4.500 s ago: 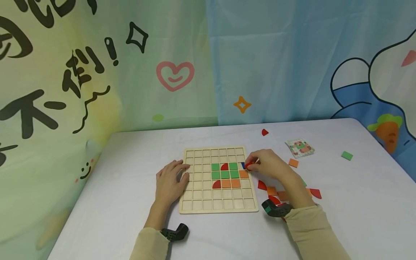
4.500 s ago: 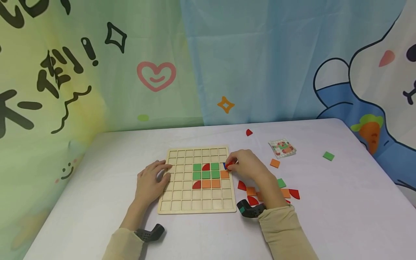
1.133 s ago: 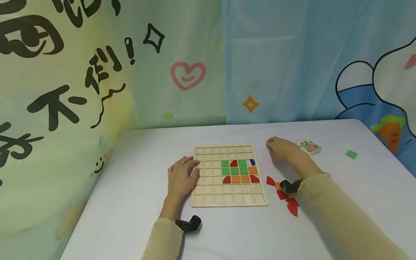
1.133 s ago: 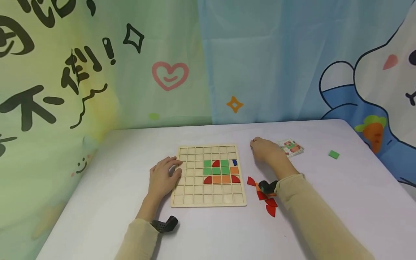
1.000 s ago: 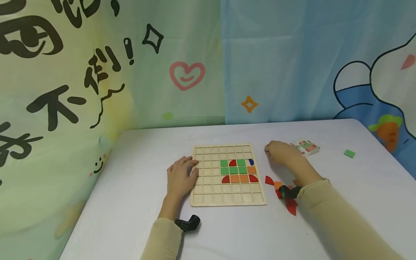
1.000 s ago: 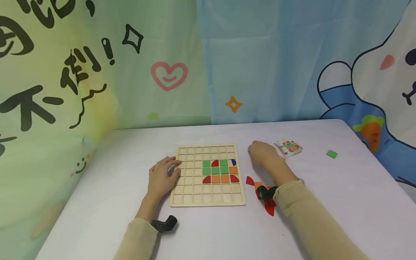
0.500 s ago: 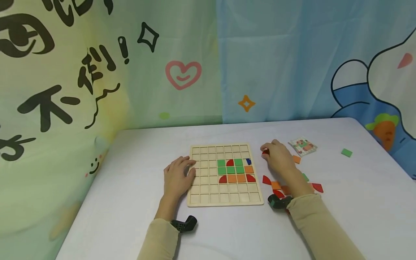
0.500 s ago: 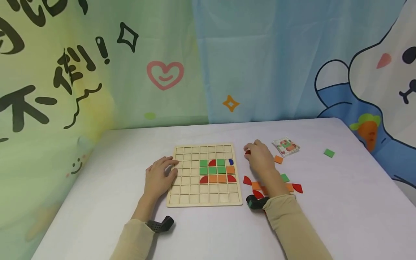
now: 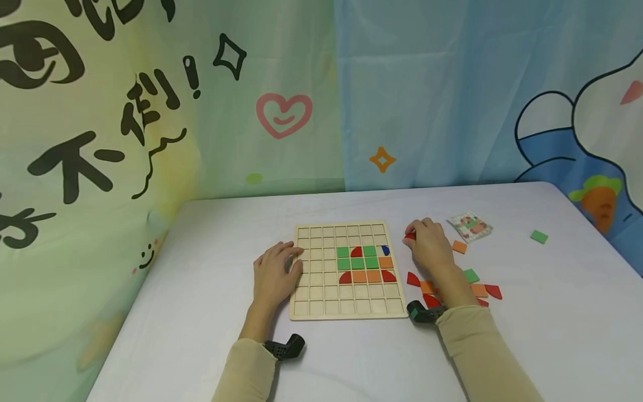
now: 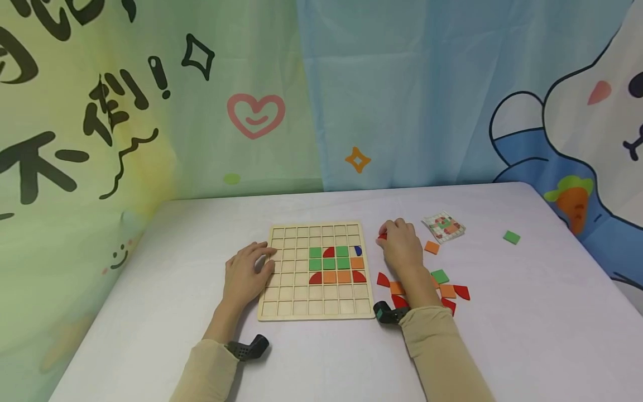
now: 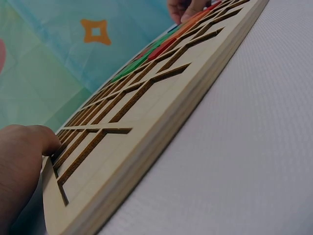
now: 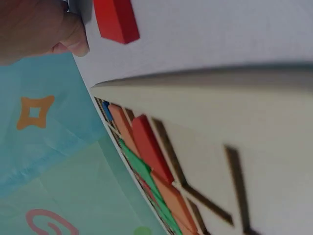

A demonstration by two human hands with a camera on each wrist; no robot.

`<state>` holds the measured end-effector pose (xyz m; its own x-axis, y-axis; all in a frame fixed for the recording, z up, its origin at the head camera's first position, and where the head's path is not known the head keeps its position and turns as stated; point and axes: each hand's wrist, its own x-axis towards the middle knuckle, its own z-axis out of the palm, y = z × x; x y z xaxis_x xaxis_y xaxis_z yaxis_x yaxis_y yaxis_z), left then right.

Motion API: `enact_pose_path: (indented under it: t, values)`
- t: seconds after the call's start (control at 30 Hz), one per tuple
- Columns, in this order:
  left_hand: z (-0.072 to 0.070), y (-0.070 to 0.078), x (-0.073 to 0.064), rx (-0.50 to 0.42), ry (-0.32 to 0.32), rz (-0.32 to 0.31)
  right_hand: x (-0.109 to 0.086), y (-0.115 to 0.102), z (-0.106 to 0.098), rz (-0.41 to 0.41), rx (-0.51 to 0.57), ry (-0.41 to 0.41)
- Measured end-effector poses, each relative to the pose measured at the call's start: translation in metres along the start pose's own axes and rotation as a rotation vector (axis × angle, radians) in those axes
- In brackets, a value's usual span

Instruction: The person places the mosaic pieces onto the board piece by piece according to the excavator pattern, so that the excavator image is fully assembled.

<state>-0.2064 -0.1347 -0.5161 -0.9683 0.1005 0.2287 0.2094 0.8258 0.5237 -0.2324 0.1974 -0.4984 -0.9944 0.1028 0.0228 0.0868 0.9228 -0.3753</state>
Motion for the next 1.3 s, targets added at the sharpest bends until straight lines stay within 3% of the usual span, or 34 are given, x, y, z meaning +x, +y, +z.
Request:
enact_pose_path:
  t: [0.37,0.47,0.63,0.97,1.13,1.3]
  values:
    - [-0.001,0.003,0.000,-0.004,0.010,0.008,-0.003,0.004,0.004,-0.025,0.036,0.004]
    - [0.000,0.004,0.000,-0.002,-0.002,-0.003,-0.005,0.009,0.000,-0.042,0.106,0.007]
    - [0.001,0.003,0.001,0.002,-0.006,0.001,-0.011,0.018,-0.007,-0.003,0.230,-0.022]
    - [0.003,0.000,0.000,-0.006,-0.014,0.004,-0.022,0.015,-0.028,0.033,0.309,-0.200]
    - [0.003,0.000,0.000,0.004,-0.016,0.002,-0.027,0.015,-0.037,0.047,0.474,-0.355]
    - [0.000,0.001,0.000,-0.003,-0.021,-0.009,-0.028,0.016,-0.041,0.084,0.553,-0.392]
